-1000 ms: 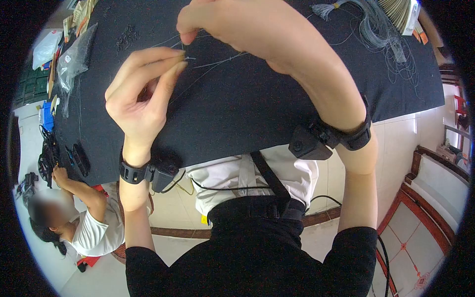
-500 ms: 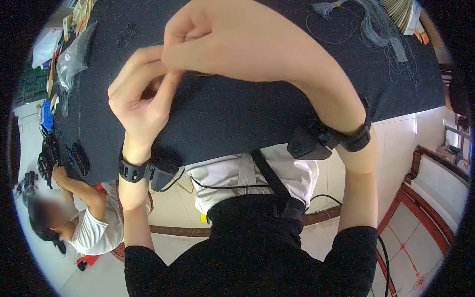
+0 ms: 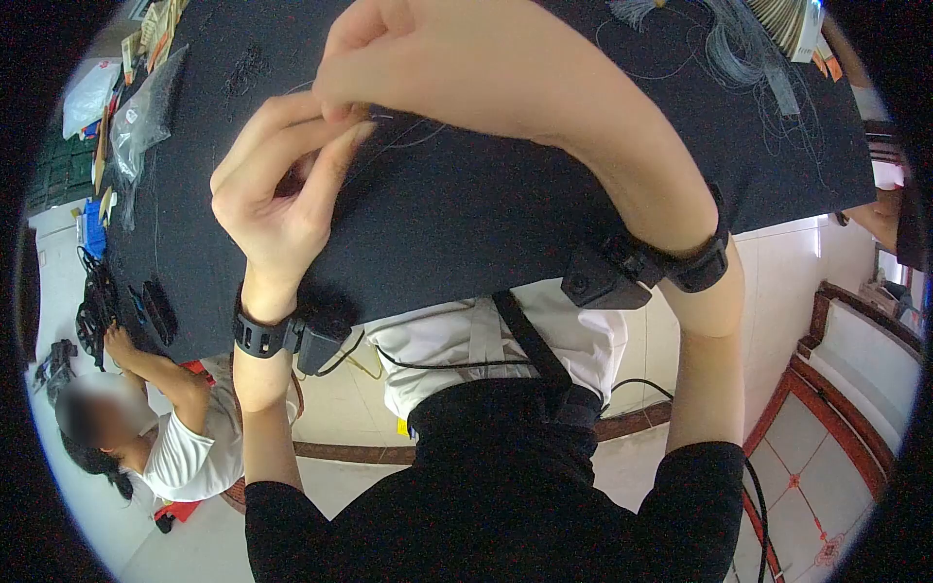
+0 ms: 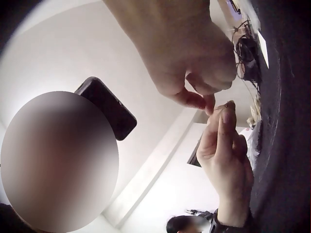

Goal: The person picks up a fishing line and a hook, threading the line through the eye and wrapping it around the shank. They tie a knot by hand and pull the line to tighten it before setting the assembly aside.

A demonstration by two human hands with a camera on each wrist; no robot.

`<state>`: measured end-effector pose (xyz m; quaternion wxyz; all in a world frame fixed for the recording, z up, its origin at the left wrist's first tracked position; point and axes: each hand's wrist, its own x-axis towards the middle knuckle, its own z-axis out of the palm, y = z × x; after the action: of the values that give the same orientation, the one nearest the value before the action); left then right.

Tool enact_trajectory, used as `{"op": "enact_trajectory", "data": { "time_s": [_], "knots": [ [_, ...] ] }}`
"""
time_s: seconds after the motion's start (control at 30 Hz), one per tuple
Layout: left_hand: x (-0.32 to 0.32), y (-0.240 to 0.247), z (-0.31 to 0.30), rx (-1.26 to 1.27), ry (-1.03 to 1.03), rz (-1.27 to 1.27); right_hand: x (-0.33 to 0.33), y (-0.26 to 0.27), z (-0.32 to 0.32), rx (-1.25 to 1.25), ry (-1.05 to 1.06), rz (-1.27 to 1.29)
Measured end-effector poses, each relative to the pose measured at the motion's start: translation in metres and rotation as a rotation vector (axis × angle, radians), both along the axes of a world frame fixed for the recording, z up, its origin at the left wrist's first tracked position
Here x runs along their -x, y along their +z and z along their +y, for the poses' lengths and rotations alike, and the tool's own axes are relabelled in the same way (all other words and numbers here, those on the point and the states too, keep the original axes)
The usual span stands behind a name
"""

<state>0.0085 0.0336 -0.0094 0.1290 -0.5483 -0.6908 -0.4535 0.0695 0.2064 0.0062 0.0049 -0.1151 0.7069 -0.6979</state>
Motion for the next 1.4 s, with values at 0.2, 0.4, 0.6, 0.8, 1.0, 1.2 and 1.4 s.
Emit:
{"op": "enact_trajectory", "data": {
  "time_s": [0.2, 0.4, 0.6, 0.8, 1.0, 1.2, 1.4],
  "knots": [
    [0.002, -0.002, -0.001, -0.004, 0.038, -0.013, -0.014, 0.047, 0.005, -0.346, -0.103, -0.229],
    [-0.001, 0.003, -0.003, 0.049, 0.085, -0.048, -0.017, 0.044, -0.001, -0.456, -0.14, -0.124],
    [-0.001, 0.002, -0.004, 0.03, 0.06, -0.012, -0.013, 0.036, -0.005, -0.376, -0.094, -0.059],
    [0.001, 0.001, -0.005, -0.012, 0.039, 0.021, -0.012, 0.033, -0.01, -0.32, -0.08, -0.077],
    [-0.006, 0.001, -0.004, -0.017, 0.037, 0.006, -0.017, 0.032, -0.009, -0.233, -0.07, -0.142],
    [-0.006, 0.004, -0.004, 0.013, 0.041, 0.029, -0.015, 0.032, -0.006, -0.201, -0.079, -0.183],
    [-0.007, 0.005, -0.003, -0.018, 0.016, 0.082, -0.009, 0.043, -0.011, -0.258, -0.164, -0.342]
  ]
}}
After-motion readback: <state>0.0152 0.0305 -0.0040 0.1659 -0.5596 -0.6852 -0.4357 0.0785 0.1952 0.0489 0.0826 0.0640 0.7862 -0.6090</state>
